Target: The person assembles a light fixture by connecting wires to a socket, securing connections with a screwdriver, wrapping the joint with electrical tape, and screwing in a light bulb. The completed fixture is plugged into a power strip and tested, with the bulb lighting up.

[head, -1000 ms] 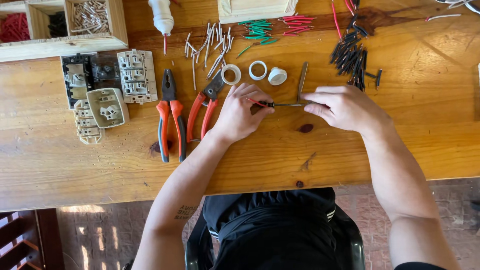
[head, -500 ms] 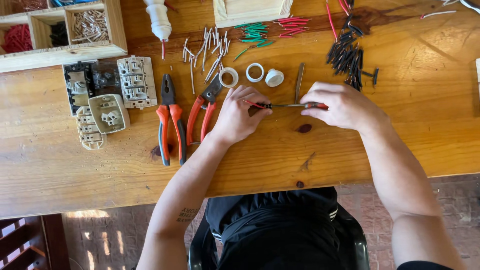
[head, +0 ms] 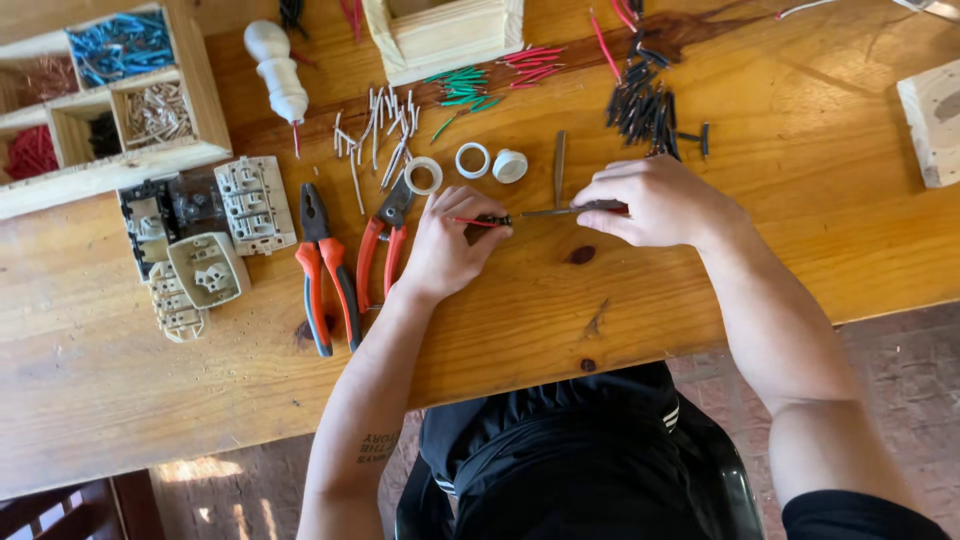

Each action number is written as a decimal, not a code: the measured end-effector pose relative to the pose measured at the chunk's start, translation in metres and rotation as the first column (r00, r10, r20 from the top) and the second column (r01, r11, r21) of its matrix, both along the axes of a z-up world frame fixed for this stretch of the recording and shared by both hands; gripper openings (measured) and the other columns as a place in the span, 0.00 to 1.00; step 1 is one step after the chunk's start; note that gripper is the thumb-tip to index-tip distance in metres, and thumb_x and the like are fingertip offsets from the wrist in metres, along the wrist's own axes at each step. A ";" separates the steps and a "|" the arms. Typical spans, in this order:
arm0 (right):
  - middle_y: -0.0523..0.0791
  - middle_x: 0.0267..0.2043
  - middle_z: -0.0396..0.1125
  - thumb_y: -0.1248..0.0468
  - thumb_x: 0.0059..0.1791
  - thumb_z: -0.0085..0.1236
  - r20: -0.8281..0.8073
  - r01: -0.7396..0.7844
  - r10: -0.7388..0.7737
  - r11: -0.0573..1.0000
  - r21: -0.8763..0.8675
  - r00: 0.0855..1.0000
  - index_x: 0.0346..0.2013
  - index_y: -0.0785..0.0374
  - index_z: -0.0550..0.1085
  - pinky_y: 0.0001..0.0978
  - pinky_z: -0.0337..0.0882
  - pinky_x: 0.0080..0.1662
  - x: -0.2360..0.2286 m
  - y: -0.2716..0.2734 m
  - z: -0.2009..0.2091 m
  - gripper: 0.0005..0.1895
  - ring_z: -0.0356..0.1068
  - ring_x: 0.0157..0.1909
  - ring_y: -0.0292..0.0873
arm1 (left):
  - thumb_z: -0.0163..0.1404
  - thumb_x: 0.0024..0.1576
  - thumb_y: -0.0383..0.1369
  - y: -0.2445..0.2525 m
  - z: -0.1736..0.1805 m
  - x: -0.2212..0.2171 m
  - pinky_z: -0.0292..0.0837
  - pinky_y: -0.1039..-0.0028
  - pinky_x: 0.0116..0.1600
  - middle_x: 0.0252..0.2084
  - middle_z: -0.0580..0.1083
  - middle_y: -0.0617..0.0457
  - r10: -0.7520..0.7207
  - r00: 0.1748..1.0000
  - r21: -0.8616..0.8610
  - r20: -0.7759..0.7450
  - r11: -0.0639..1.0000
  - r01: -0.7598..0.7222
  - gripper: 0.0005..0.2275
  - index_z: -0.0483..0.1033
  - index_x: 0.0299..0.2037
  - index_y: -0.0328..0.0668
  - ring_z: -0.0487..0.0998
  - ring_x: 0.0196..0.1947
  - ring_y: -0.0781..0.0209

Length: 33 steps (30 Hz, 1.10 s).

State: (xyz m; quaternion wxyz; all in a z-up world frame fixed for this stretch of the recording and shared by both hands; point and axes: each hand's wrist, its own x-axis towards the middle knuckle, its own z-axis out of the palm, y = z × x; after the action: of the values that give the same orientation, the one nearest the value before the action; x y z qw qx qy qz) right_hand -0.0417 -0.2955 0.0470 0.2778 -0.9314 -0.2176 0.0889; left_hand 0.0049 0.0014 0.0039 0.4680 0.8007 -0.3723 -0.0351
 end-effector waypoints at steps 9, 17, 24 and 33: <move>0.45 0.43 0.74 0.53 0.50 0.66 0.251 0.223 -0.176 0.960 -0.173 0.952 0.52 0.59 0.78 0.39 0.77 0.38 -0.003 0.008 0.009 0.19 0.75 0.42 0.48 | 0.62 0.54 0.32 -0.002 0.000 -0.001 0.68 0.64 0.50 0.39 0.78 0.52 0.011 1.000 0.004 0.011 1.000 -0.011 0.08 0.78 0.40 0.44 0.80 0.43 0.49; 0.49 0.43 0.72 0.58 0.51 0.63 0.086 0.282 -0.278 0.959 -0.035 0.957 0.49 0.61 0.77 0.47 0.77 0.42 -0.002 0.003 -0.020 0.15 0.75 0.42 0.54 | 0.63 0.55 0.33 -0.004 0.001 -0.009 0.69 0.62 0.49 0.42 0.79 0.51 0.052 0.992 0.024 0.112 0.998 -0.055 0.10 0.79 0.43 0.43 0.80 0.44 0.47; 0.61 0.65 0.60 0.62 0.52 0.65 0.460 0.131 -0.416 0.836 0.533 0.784 0.70 0.71 0.60 0.46 0.78 0.32 -0.003 0.011 -0.014 0.36 0.76 0.42 0.60 | 0.63 0.55 0.41 -0.001 -0.004 -0.019 0.69 0.61 0.48 0.42 0.80 0.49 0.123 0.981 0.011 0.151 0.992 -0.126 0.15 0.79 0.45 0.41 0.80 0.41 0.45; 0.67 0.60 0.62 0.67 0.54 0.55 0.689 -0.168 -0.224 0.876 0.453 0.689 0.60 0.83 0.64 0.47 0.76 0.42 0.004 0.023 -0.017 0.25 0.74 0.47 0.62 | 0.62 0.52 0.46 -0.001 -0.008 -0.020 0.68 0.60 0.46 0.40 0.79 0.50 0.157 0.962 -0.033 0.225 0.988 -0.153 0.17 0.79 0.43 0.45 0.78 0.40 0.47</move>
State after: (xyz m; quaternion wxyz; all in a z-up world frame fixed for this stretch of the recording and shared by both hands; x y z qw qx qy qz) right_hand -0.0374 -0.2725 0.0297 0.3933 -0.7933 -0.3095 -0.3468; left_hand -0.0148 0.0003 -0.0037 0.4298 0.8226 -0.3597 0.0961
